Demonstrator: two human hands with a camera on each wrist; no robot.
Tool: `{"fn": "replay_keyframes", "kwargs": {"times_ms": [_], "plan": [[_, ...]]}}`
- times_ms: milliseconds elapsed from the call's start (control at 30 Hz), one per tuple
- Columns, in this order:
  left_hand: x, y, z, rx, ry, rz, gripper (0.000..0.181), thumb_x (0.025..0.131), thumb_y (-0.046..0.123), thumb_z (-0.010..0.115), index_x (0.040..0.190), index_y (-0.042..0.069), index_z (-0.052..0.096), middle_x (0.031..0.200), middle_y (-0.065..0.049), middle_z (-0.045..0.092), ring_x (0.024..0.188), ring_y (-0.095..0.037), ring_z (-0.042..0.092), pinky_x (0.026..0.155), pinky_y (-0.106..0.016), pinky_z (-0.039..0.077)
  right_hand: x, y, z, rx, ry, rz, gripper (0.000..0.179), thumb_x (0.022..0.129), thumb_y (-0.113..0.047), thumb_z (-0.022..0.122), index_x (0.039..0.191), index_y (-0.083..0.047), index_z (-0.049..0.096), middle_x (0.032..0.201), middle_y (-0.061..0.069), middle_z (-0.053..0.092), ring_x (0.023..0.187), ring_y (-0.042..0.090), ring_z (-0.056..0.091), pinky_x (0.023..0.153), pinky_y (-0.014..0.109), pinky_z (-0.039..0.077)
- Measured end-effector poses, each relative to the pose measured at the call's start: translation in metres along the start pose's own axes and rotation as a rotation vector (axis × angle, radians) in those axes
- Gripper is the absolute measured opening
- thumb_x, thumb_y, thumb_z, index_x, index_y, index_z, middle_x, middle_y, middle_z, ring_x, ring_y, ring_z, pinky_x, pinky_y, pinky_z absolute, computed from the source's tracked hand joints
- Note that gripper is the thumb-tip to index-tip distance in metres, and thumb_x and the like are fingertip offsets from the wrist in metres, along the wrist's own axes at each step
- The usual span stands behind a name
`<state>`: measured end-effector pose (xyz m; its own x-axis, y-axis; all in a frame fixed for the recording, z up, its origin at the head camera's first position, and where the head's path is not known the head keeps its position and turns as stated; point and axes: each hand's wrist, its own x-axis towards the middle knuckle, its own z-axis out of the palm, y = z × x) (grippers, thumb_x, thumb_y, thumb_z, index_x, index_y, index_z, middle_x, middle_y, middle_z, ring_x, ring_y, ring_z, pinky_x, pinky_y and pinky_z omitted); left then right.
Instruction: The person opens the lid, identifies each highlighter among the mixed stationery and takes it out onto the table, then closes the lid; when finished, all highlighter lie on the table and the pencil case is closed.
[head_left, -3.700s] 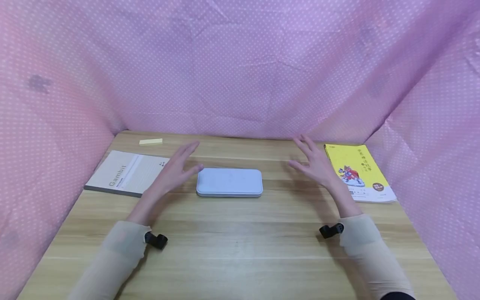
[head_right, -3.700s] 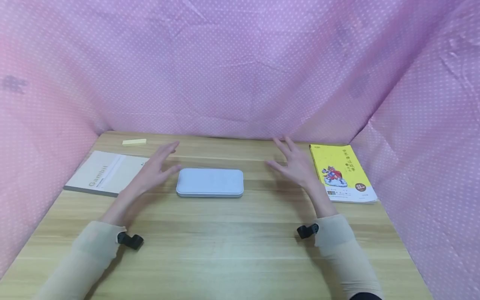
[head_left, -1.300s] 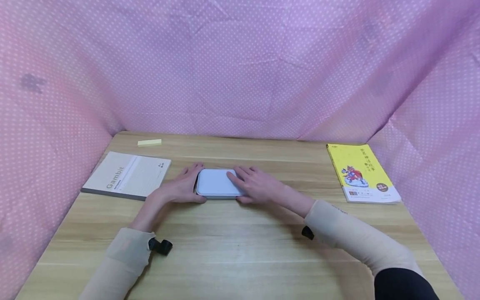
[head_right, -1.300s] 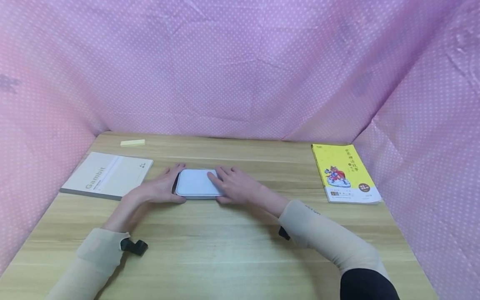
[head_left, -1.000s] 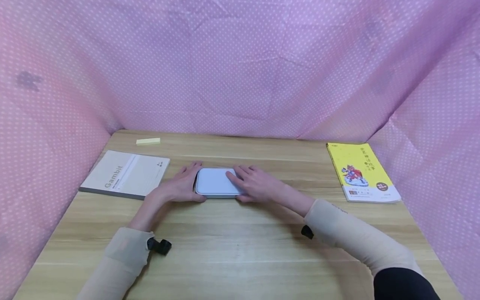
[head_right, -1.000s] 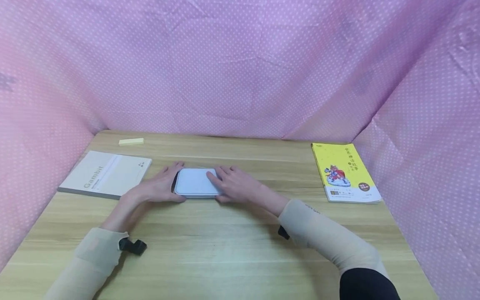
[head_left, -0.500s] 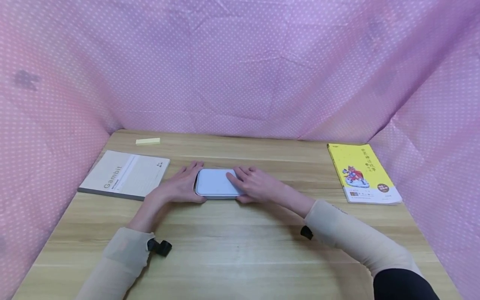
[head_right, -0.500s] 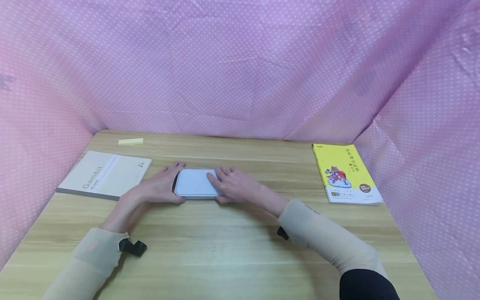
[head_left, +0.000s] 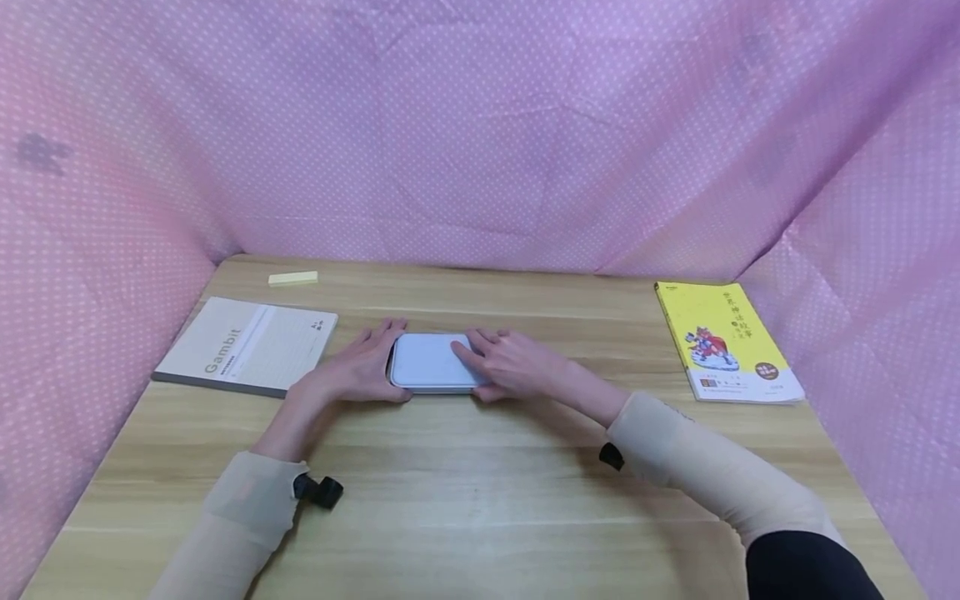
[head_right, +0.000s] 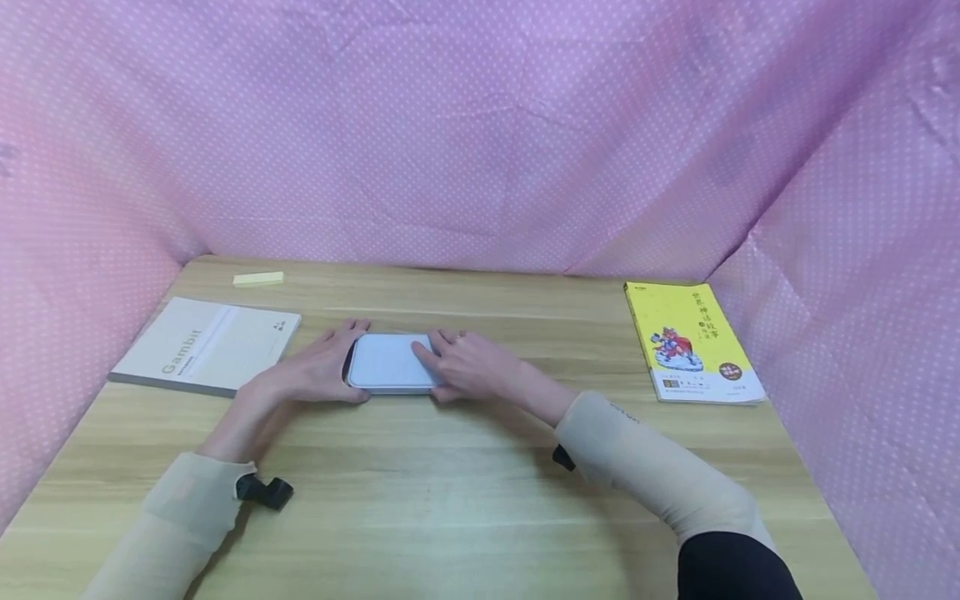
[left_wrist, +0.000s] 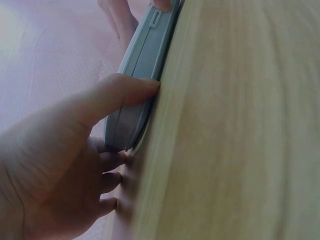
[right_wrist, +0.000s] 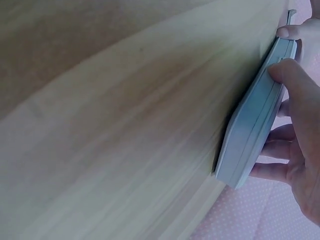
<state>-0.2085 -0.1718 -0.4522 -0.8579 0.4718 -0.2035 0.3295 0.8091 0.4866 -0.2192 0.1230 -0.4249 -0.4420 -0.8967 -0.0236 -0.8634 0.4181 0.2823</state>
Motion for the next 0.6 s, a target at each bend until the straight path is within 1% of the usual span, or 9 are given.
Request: {"fn": "replay_keyframes", "kwargs": {"times_ms": [133, 333, 500, 600], "plan": [[-0.0009, 0.0003, -0.0007, -0.001, -0.001, -0.002, 0.123, 0.077, 0.049, 0.081, 0.163, -0.002, 0.009, 0.17, -0.031, 0.008, 0.159, -0.046, 0.011, 0.131, -0.061, 0.012, 0.001, 0.0017, -0.0005, 0.016, -0.003, -0.007, 0.072, 0.098, -0.056, 0.057, 0.15, -0.008, 0.048, 0.132, 0.017, 0.06, 0.103, 0.025, 0.071, 0.076, 0.035, 0.063], [0.0002, -0.0001, 0.0006, -0.014, -0.003, -0.009, 0.123, 0.076, 0.049, 0.081, 0.164, 0.0, 0.01, 0.171, -0.03, 0.009, 0.16, -0.046, 0.011, 0.131, -0.061, 0.011, 0.0002, 0.0041, -0.0016, 0.039, 0.004, -0.011, 0.07, 0.098, -0.055, 0.058, 0.15, -0.009, 0.048, 0.129, 0.015, 0.059, 0.094, 0.023, 0.07, 0.071, 0.034, 0.062], [0.002, -0.0022, 0.0008, -0.012, 0.0, 0.004, 0.122, 0.076, 0.047, 0.082, 0.163, -0.002, 0.011, 0.171, -0.029, 0.009, 0.16, -0.045, 0.01, 0.132, -0.061, 0.01, 0.0013, 0.0064, -0.0022, 0.049, -0.001, -0.016, 0.072, 0.097, -0.057, 0.057, 0.151, -0.01, 0.047, 0.131, 0.015, 0.059, 0.098, 0.023, 0.07, 0.072, 0.033, 0.062], [0.0032, -0.0018, 0.0002, -0.011, -0.002, 0.007, 0.123, 0.076, 0.047, 0.082, 0.163, -0.002, 0.011, 0.171, -0.029, 0.009, 0.16, -0.045, 0.009, 0.132, -0.061, 0.009, 0.0006, 0.008, -0.0022, 0.068, -0.008, -0.016, 0.073, 0.097, -0.057, 0.058, 0.151, -0.01, 0.047, 0.132, 0.015, 0.06, 0.097, 0.022, 0.07, 0.071, 0.033, 0.062]]}}
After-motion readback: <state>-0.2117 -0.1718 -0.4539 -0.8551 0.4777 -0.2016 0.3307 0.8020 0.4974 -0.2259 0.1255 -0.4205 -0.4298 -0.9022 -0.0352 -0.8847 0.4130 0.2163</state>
